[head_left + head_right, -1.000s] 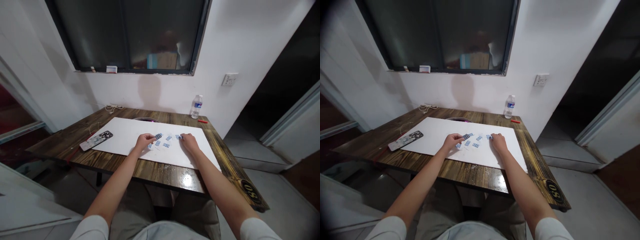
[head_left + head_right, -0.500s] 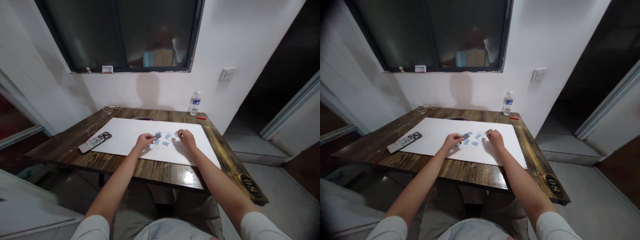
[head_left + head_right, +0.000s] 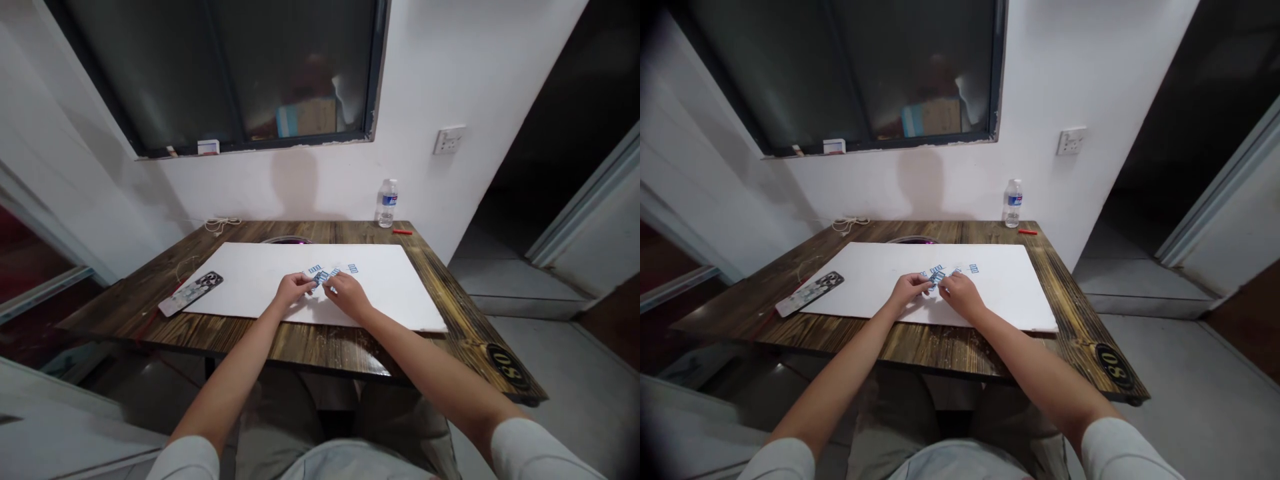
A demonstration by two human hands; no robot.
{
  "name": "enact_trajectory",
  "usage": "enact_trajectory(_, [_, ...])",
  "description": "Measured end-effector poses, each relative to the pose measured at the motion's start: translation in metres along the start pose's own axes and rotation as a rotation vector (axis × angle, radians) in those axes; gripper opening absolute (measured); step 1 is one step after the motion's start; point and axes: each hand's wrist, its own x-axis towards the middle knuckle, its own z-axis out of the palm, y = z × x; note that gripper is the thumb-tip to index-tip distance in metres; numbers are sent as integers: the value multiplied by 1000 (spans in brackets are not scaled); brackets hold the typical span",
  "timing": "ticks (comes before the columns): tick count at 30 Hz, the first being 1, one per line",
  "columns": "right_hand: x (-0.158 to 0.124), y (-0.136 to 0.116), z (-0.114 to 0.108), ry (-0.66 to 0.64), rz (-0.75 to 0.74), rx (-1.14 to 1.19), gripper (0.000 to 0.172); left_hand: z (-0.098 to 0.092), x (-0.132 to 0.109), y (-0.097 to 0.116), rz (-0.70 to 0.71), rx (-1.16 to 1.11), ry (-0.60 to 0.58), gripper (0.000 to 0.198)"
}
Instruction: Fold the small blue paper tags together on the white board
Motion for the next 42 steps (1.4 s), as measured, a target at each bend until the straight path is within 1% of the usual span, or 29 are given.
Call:
enact_trajectory(5, [-1, 0, 0, -73, -37, 40, 19, 3, -2, 2, 12, 13, -77, 46])
enact_trajectory(8, [-1, 1, 1, -101, -71, 45, 21, 3, -2, 3, 8, 18, -83, 47])
enact_trajectory(12, [0, 1, 2, -143, -91, 51, 24, 3, -2, 4, 23, 13, -76, 44])
enact_trajectory(14, [1, 2, 0, -137, -70, 75, 22, 2, -1, 3, 37, 8, -43, 42])
enact_trajectory(17, [2, 6, -4, -109, 5, 81, 18, -1, 2, 1, 33, 3, 55, 41])
enact_trajectory(21, [1, 13, -7, -113, 156, -30, 16, -5, 6, -1, 24, -27, 163, 43])
enact_trajectory(23, [-1, 16, -5, -152, 226, -88, 17, -6, 6, -1, 27, -44, 201, 44])
enact_trajectory(26, [-4, 17, -2, -262, 285, -144, 18, -8, 6, -1, 32, -74, 246, 44])
enact_trajectory(29, [-4, 14, -2, -338, 278, -172, 18, -9, 6, -2, 35, -96, 258, 44])
enact_trajectory(32, [-2, 10, -5, -355, 228, -208, 17, -9, 7, -3, 47, -119, 255, 43])
enact_trajectory(37, [0, 7, -7, -387, 159, -257, 24, -9, 6, -2, 55, -123, 237, 44])
enact_trajectory(40, [1, 10, -6, -394, 181, -225, 23, -8, 6, -1, 50, -125, 240, 45])
enact_trajectory(42, [0, 12, -6, -386, 236, -178, 21, -8, 6, -2, 48, -132, 240, 46])
